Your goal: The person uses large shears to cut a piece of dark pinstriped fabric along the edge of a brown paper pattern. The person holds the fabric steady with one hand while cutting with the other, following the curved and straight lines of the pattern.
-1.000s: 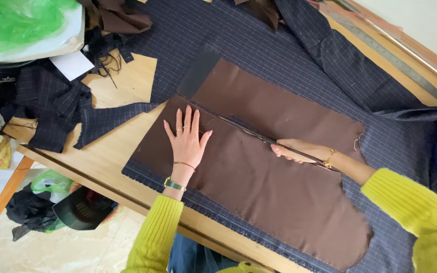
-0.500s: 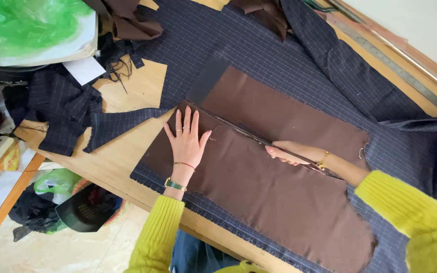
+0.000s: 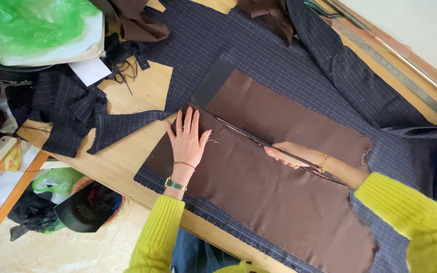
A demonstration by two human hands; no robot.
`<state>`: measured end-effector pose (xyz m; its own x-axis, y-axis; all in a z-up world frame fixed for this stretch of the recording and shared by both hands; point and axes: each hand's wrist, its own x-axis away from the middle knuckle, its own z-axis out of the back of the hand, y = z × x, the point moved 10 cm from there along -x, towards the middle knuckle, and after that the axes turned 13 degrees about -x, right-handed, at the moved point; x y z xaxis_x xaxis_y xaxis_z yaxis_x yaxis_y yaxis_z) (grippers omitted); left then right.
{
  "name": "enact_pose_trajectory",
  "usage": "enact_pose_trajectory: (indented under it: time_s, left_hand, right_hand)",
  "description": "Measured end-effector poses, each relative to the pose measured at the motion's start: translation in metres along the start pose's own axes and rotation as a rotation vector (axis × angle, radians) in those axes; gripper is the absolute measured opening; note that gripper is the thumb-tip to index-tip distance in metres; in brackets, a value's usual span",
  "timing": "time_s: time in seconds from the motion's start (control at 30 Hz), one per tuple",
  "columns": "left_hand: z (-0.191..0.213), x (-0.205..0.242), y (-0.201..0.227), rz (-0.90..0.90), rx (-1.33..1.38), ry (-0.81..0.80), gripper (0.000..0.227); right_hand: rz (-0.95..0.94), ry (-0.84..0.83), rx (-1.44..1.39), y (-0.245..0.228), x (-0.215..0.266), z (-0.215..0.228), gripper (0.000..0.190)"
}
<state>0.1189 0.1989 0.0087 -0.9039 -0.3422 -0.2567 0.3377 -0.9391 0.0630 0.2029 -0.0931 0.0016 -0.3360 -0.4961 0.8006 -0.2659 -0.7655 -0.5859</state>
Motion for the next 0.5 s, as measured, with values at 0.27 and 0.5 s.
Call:
enact_pose_trajectory:
  time_s: [0.27, 0.5]
  left_hand:
    - [-0.004, -0.004, -0.009, -0.010, 0.009, -0.020, 0.067]
    - [-0.010, -0.005, -0.012, -0.010, -0.009, -0.045, 0.067]
  right_hand:
    - [0.060, -0.073, 0.033, -0.037, -0.018, -0.018, 0.065]
    - [0.037, -0.052, 0.038, -0.032, -0.031, -0.018, 0.064]
